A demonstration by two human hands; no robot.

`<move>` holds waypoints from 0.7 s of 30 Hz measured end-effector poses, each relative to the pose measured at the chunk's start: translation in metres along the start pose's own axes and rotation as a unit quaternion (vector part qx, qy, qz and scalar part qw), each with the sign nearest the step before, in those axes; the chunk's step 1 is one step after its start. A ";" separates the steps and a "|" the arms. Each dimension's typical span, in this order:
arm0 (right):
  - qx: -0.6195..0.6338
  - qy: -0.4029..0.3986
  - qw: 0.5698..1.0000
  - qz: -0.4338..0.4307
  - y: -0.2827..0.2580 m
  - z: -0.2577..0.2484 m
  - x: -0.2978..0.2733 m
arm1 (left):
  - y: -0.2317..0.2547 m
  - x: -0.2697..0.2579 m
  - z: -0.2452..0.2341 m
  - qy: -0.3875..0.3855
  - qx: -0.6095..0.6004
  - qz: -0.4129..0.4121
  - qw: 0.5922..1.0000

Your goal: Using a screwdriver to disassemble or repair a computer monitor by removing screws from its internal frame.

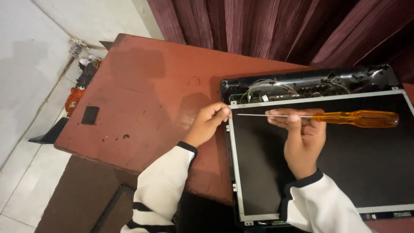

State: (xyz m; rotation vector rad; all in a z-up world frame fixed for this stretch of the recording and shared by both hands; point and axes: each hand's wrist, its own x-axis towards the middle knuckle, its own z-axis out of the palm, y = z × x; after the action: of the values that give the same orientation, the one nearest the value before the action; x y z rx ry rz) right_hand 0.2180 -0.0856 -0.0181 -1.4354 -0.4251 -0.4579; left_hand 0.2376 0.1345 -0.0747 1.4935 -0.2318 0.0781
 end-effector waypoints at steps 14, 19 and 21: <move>-0.007 -0.032 0.999 -0.021 0.003 0.001 -0.002 | 0.018 -0.005 0.004 -0.031 0.059 0.033 0.997; -0.011 -0.039 0.999 -0.027 -0.004 0.004 0.000 | 0.018 -0.005 0.003 -0.039 0.063 0.042 0.996; -0.013 -0.040 0.999 -0.029 -0.005 0.004 0.000 | 0.018 -0.005 0.003 -0.040 0.063 0.047 0.996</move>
State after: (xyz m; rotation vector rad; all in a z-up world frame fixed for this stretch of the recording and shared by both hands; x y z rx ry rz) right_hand 0.2151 -0.0816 -0.0139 -1.4740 -0.5267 -0.4548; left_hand 0.2290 0.1330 -0.0577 1.6127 -0.3685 0.1100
